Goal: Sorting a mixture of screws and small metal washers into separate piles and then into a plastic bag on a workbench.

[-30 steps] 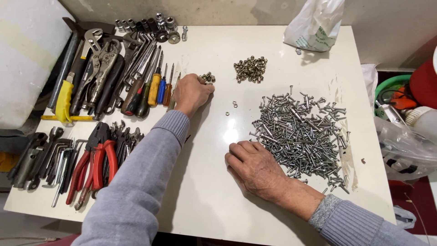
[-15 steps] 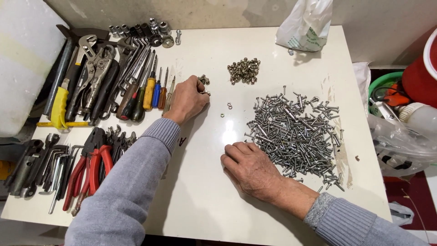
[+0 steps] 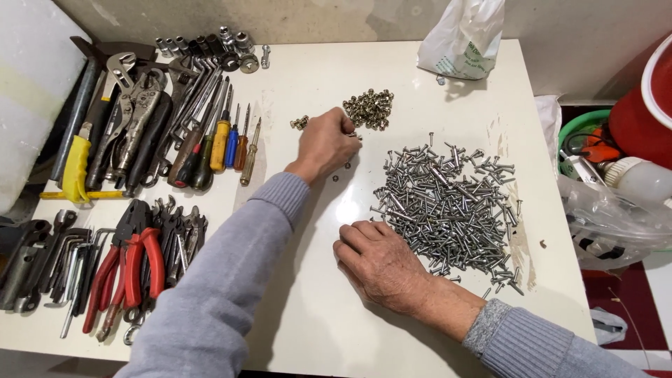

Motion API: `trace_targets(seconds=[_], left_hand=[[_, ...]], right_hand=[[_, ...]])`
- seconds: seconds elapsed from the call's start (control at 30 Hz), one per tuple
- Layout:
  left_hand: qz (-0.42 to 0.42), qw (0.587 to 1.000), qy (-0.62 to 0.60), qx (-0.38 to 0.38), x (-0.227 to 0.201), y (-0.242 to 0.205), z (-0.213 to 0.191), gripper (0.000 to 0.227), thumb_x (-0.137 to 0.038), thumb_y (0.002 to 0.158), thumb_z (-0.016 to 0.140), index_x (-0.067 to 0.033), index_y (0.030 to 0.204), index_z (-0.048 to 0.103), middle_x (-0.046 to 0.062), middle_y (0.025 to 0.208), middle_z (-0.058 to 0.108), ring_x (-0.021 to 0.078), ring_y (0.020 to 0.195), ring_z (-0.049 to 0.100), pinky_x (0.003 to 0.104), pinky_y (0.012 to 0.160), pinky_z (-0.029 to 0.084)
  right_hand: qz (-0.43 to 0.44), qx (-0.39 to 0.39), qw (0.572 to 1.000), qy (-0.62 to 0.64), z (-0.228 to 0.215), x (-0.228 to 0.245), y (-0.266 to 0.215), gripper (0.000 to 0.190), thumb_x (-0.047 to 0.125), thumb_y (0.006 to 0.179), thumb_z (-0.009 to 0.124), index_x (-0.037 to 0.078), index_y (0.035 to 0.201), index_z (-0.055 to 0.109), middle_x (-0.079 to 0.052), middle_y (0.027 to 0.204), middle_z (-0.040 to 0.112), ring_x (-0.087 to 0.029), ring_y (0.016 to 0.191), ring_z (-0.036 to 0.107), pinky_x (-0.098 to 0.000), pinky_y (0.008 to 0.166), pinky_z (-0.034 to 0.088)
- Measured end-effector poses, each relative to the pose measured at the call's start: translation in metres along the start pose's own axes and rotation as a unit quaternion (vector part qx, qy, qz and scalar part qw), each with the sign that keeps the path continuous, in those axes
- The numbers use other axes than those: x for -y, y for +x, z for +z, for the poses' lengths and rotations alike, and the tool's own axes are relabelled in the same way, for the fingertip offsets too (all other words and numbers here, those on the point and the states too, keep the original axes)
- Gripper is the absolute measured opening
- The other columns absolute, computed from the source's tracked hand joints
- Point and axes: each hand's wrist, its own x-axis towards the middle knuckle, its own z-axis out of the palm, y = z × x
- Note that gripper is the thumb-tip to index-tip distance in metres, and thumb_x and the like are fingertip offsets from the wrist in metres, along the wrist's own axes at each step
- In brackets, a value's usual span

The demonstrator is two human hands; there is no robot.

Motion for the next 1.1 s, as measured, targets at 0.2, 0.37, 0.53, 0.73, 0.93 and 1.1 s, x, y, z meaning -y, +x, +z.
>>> trace_targets(seconds=[0.2,0.37,0.53,0.73,0.93,1.1], left_hand=[[0.074,0.985,0.14,-0.075,0.011,0.029,0.029,0.016,-0.01,0.081,0.064,-0.017,0.095,0.061,0.007,0.078,0.07,0.0271,0.072,0.066,0.042,0.06,0.051],[0.131,0.952,0.223,-0.164,0.029,0.029,0.032,0.016,-0.028,0.096,0.067,-0.0147,0.106,0.068,-0.001,0.061,0.055,0.0167,0.052,0.051,0.034,0.047,0.045],[-0.006,0.985,0.104,-0.136,0.023,0.001,-0.013,0.025,-0.037,0.099,0.061,-0.0201,0.116,0.068,-0.002,0.092,0.076,0.015,0.079,0.069,0.036,0.08,0.054],[-0.029,0.975,0.067,-0.209,0.067,0.007,-0.048,0.032,-0.016,0.094,0.065,-0.0092,0.126,0.067,0.014,0.115,0.07,0.0213,0.077,0.068,0.036,0.062,0.061],[-0.03,0.988,0.059,-0.137,0.068,0.001,-0.055,0.059,-0.035,0.082,0.075,-0.011,0.134,0.064,0.014,0.123,0.063,0.0278,0.106,0.068,0.041,0.084,0.06],[-0.04,0.989,0.065,-0.123,0.071,0.007,-0.052,0.039,-0.032,0.087,0.077,-0.0105,0.119,0.072,0.01,0.114,0.074,0.0265,0.105,0.068,0.043,0.088,0.057]], right_hand=[[0.003,0.009,1.0,0.025,0.0,-0.001,-0.002,0.012,0.014,0.096,0.056,0.003,0.099,0.059,-0.016,0.104,0.059,-0.032,0.087,0.054,-0.0443,0.074,0.043],[0.004,0.006,1.0,0.014,0.002,-0.002,-0.003,0.012,0.015,0.095,0.058,0.004,0.1,0.059,-0.014,0.105,0.059,-0.032,0.089,0.055,-0.0441,0.075,0.043],[0.01,0.012,1.0,0.004,0.002,-0.001,-0.004,0.012,0.017,0.094,0.058,0.006,0.098,0.058,-0.012,0.102,0.058,-0.031,0.088,0.055,-0.0442,0.075,0.043],[0.002,0.005,1.0,0.009,-0.001,0.0,-0.001,0.01,0.014,0.095,0.057,0.005,0.098,0.057,-0.012,0.102,0.058,-0.031,0.087,0.054,-0.0428,0.074,0.043],[0.003,0.004,1.0,0.016,0.002,-0.001,-0.001,0.008,0.012,0.093,0.058,0.005,0.098,0.057,-0.012,0.101,0.057,-0.031,0.087,0.055,-0.0432,0.076,0.044],[0.006,0.011,1.0,0.003,0.003,-0.001,0.0,0.005,0.012,0.095,0.057,0.007,0.098,0.057,-0.01,0.099,0.056,-0.03,0.087,0.055,-0.0423,0.077,0.044]])
